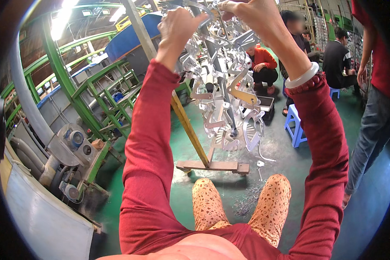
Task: The person attaches metal pieces to hooks on a vertical rack by hand while sitting in a manufacturing environment.
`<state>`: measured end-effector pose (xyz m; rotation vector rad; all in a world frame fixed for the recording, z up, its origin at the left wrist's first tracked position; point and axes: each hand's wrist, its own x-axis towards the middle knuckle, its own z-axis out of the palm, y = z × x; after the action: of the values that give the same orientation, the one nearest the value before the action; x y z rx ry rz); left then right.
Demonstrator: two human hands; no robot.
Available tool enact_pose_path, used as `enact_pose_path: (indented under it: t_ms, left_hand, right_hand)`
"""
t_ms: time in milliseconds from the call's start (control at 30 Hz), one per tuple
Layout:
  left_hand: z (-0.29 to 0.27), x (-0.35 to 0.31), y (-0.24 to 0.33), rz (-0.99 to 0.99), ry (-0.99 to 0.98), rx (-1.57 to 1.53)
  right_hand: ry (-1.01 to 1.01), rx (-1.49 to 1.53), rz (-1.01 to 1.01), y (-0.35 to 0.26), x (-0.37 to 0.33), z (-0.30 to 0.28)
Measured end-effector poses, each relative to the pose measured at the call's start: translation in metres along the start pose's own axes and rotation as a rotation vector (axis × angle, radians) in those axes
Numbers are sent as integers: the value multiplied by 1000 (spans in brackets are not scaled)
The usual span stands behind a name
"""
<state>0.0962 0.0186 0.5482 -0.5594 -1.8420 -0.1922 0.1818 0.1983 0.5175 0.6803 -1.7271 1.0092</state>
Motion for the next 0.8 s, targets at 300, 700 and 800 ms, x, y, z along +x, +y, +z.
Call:
enact_pose_path:
  t_ms: [300,700,800]
  left_hand:
    - [-81,-1,-31,139,123,-411]
    - [-39,122,10,185,-280,-463]
    - [-37,125,11,173,-283,-423]
  right_hand:
    - [32,-14,12,6,18,1]
    - [222,-13,151,-18,47,9]
    - [171,-53,190,-20,49,9]
